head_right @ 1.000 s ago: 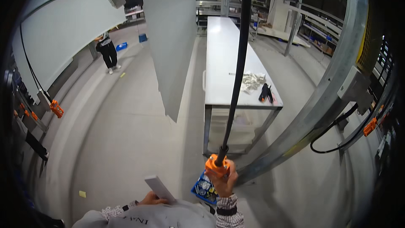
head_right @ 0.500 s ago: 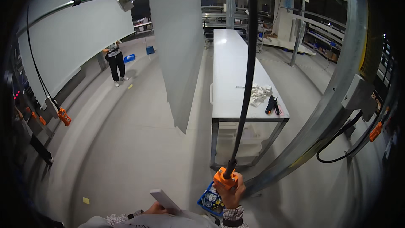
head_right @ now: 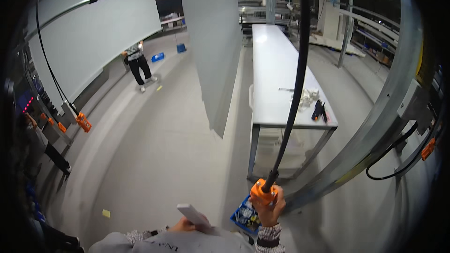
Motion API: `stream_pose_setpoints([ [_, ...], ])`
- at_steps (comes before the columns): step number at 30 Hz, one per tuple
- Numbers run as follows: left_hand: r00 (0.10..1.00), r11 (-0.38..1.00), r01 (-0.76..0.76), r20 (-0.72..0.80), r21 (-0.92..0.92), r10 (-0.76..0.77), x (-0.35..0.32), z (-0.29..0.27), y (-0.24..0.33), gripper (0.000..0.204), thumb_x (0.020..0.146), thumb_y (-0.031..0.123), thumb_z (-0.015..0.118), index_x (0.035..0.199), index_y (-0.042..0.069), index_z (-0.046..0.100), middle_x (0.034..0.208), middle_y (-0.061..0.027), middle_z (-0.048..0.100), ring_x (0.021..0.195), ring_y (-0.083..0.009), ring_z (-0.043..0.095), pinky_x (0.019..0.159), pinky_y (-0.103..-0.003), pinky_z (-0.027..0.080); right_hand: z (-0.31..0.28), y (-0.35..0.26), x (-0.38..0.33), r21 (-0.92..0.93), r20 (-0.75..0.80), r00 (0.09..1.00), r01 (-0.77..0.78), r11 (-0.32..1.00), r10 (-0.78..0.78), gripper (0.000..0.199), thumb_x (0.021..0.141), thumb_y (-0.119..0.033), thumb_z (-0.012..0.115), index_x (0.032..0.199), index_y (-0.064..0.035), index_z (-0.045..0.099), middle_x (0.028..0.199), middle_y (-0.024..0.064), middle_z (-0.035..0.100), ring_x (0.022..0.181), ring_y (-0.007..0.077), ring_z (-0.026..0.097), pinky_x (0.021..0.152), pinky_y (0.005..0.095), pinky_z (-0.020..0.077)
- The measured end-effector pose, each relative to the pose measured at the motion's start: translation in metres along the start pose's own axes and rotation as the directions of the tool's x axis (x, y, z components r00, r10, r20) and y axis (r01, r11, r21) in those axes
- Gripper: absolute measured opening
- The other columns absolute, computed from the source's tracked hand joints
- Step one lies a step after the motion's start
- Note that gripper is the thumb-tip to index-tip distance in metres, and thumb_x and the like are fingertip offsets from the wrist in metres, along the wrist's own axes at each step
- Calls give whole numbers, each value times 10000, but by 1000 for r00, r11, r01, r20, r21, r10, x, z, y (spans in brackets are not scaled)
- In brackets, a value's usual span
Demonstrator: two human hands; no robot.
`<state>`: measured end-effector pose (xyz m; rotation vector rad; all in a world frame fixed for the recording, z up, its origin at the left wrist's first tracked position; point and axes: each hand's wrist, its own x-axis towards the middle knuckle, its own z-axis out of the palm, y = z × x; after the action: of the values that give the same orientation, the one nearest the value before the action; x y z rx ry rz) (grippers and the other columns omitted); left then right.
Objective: Applying double-sided or protective tape along the edges of industrial panels.
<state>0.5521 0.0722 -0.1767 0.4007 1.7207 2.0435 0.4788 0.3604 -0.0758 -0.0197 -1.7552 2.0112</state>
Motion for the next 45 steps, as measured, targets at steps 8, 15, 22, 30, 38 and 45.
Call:
stream_pose_setpoints([
  [8,995,992,-101,36,73,98,20,9,39,304,802,76,601,1083,34,493,1063,-66,521,985,-170,512,851,-308,419,7,-18,15,174,118,992,16,985,-37,489,667,-89,752,1035,0,442,812,81,574,702,151,590,656,283,511],
  [15,999,999,35,-42,41,-33,25,15,46,267,778,126,639,1006,29,539,1077,-61,498,956,-151,517,817,-288,440,-3,-6,12,-86,52,998,52,995,-48,529,633,-151,789,1036,-23,471,878,61,577,753,140,596,699,266,499],
  [22,993,972,-97,-38,216,108,27,13,50,262,802,156,616,1018,32,533,1030,-70,534,955,-160,510,796,-295,435,5,-17,16,-110,70,991,124,986,-117,515,651,-86,765,1051,-8,450,876,75,567,734,156,593,678,282,514],
  [30,983,979,-45,-168,199,79,24,14,57,255,847,140,562,1066,21,511,1051,-77,542,946,-168,524,813,-300,439,16,-21,13,182,121,992,19,983,-42,420,681,-16,717,993,10,437,822,100,567,691,169,589,600,289,521],
  [38,990,986,8,-140,168,16,34,3,68,272,875,126,506,1107,-16,495,1111,-110,548,1079,-211,495,926,-341,399,4,-1,12,0,65,997,33,999,-33,513,610,-154,795,999,-22,487,862,75,584,749,152,586,710,279,485],
  [45,993,994,90,-76,-59,-94,39,7,89,355,850,-24,448,1195,-12,366,1149,-175,509,1101,-275,490,945,-396,393,-3,-2,12,37,26,997,74,997,-75,509,622,-141,788,1000,-8,474,854,81,583,728,148,587,676,280,501],
])
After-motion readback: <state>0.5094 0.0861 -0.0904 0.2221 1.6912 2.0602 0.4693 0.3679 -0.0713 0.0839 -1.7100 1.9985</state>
